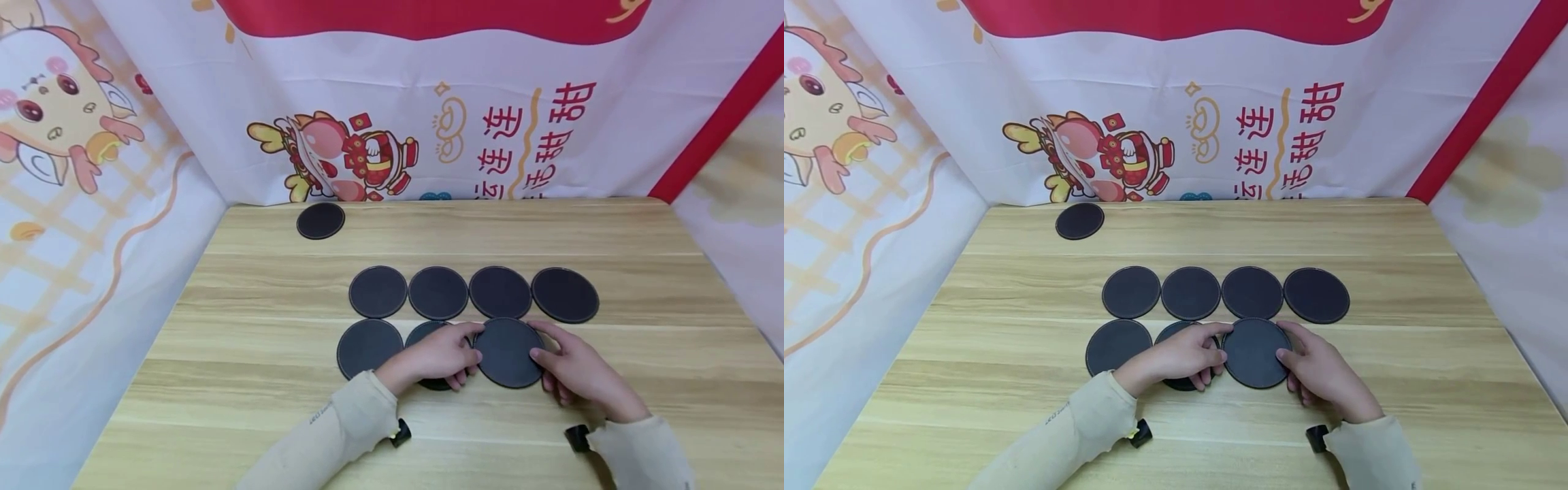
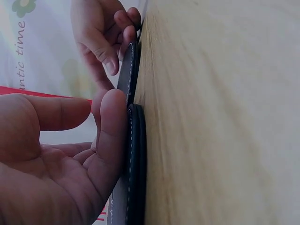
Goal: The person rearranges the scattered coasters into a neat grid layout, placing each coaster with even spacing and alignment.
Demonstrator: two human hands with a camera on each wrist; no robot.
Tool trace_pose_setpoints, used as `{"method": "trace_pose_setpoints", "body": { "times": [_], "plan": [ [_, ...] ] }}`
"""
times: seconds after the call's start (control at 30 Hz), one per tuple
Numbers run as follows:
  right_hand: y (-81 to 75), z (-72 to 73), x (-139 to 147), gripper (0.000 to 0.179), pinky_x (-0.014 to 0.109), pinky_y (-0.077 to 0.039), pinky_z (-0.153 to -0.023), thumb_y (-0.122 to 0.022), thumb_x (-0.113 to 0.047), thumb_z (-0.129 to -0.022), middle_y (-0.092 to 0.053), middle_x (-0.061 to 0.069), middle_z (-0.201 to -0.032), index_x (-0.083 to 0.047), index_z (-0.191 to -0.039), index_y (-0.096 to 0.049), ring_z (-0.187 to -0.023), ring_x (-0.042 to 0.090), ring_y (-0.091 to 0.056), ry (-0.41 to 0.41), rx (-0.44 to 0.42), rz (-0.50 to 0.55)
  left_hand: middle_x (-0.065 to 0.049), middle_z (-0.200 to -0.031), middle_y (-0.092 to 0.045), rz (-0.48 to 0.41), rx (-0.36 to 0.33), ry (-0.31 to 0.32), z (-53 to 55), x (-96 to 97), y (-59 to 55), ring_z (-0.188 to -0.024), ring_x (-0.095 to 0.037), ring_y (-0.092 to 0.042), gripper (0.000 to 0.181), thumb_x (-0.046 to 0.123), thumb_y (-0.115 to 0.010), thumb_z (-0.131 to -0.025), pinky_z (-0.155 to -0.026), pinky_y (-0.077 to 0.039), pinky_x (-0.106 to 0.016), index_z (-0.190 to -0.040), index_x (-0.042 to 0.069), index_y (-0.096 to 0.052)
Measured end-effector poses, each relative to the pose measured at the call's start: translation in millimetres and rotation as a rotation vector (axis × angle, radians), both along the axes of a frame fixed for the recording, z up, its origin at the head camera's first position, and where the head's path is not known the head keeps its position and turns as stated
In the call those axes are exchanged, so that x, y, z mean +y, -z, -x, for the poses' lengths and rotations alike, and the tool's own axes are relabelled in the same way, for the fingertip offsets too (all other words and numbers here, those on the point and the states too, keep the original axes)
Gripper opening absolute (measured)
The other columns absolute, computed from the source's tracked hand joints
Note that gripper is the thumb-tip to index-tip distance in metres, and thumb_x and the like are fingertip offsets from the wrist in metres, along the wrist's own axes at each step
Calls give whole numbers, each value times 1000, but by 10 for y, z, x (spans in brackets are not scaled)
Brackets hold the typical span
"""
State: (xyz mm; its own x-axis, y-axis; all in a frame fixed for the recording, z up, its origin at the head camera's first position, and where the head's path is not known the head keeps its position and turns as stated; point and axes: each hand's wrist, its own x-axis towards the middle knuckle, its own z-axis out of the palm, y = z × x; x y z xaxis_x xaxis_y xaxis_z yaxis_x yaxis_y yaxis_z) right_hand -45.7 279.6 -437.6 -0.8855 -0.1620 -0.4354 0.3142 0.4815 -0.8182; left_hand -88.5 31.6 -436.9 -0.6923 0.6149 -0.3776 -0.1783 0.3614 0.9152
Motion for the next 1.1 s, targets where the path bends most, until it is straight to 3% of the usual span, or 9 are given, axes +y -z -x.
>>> {"method": "trace_pose_setpoints", "body": {
  "times": [0.4,1.1],
  "plan": [
    [-33,-28,12,48,35,-47,-41,-55,-19,-105,-58,8,-60,-4,-149,-45,-41,20,-51,-8,77,-134,-11,-75,-64,25,30,28,-11,11,3,-50,-18,-58,55,5,-58,-100,-47,-55,-32,-152,3,-43],
    [-35,-51,-6,46,35,-47,-43,-56,-22,-105,-57,8,-64,-2,-146,-47,-44,21,-50,-1,98,-142,-12,-73,-64,27,52,25,-10,7,15,-49,-17,-58,55,4,-59,-99,-47,-56,-33,-152,1,-42]
  ]
}}
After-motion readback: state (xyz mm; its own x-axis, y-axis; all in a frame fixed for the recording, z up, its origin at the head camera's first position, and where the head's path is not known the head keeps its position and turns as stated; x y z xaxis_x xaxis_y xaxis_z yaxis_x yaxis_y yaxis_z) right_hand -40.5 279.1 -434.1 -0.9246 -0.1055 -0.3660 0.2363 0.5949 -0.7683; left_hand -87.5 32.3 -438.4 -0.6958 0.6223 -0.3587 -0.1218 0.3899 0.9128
